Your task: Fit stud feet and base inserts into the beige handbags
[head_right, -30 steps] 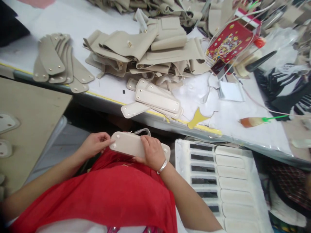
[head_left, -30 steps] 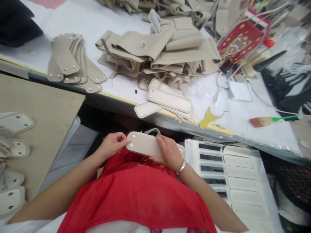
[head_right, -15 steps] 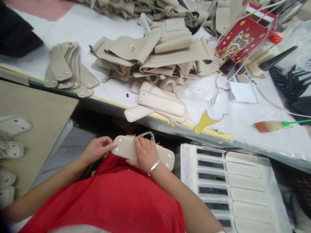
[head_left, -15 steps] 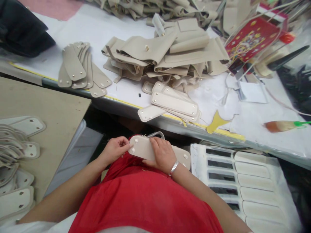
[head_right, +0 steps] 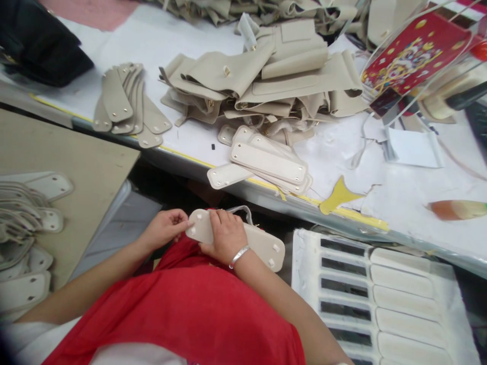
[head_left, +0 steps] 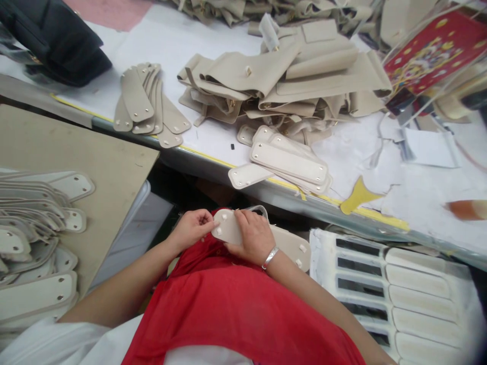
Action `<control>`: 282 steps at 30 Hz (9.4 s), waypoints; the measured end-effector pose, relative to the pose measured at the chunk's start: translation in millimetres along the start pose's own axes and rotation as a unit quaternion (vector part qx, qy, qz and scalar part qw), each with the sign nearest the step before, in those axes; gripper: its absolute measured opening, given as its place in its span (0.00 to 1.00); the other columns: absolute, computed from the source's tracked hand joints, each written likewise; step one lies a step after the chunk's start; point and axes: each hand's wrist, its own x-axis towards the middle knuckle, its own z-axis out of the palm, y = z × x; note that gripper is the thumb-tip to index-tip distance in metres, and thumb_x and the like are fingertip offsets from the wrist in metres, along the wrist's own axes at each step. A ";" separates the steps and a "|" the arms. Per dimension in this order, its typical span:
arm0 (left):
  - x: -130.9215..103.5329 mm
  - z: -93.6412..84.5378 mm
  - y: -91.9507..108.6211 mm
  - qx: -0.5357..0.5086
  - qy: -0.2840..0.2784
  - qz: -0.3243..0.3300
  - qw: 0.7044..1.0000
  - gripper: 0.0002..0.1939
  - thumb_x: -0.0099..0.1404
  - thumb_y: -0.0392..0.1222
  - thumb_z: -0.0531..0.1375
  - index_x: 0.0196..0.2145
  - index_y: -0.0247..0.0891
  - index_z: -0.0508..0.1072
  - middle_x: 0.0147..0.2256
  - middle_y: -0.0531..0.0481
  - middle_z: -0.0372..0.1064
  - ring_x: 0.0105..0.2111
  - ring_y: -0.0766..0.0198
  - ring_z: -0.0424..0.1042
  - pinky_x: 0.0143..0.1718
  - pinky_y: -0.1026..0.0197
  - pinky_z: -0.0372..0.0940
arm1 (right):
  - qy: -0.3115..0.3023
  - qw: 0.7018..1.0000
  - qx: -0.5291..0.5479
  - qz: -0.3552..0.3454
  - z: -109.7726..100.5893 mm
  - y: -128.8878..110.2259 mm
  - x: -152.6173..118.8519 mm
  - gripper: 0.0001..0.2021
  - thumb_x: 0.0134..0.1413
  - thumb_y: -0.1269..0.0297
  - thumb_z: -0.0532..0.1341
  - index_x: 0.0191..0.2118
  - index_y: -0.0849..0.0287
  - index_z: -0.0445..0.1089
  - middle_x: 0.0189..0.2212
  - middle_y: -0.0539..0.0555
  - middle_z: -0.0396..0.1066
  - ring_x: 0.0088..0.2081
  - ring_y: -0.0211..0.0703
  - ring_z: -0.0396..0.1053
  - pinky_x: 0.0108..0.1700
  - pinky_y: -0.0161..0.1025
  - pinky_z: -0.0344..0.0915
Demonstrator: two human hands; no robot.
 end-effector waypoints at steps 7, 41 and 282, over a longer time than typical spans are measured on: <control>-2.3 -2.6 5.3 0.021 0.005 0.017 1.000 0.15 0.56 0.50 0.59 0.25 0.35 0.66 0.16 0.56 0.62 0.14 0.71 0.61 0.15 0.69 0.55 | -0.001 1.000 -0.005 -0.018 3.6 -1.7 1.1 0.35 0.39 0.49 0.62 0.52 0.66 0.59 0.46 0.63 0.64 0.44 0.55 0.61 0.45 0.47 0.55; -10.4 -1.1 4.4 0.042 0.019 0.033 0.998 0.16 0.56 0.51 0.58 0.22 0.33 0.68 0.18 0.54 0.64 0.18 0.71 0.60 0.19 0.68 0.54 | 0.054 0.998 -0.007 -0.031 16.6 -14.2 5.6 0.39 0.46 0.45 0.58 0.57 0.70 0.54 0.51 0.67 0.61 0.50 0.57 0.59 0.51 0.49 0.53; 29.9 25.1 25.3 0.072 -0.096 0.127 0.985 0.12 0.57 0.46 0.61 0.35 0.37 0.76 0.40 0.46 0.72 0.43 0.60 0.69 0.48 0.60 0.61 | -0.051 0.971 0.223 -0.069 -12.3 60.0 -12.8 0.13 0.58 0.69 0.55 0.46 0.63 0.71 0.41 0.57 0.71 0.45 0.42 0.66 0.49 0.39 0.61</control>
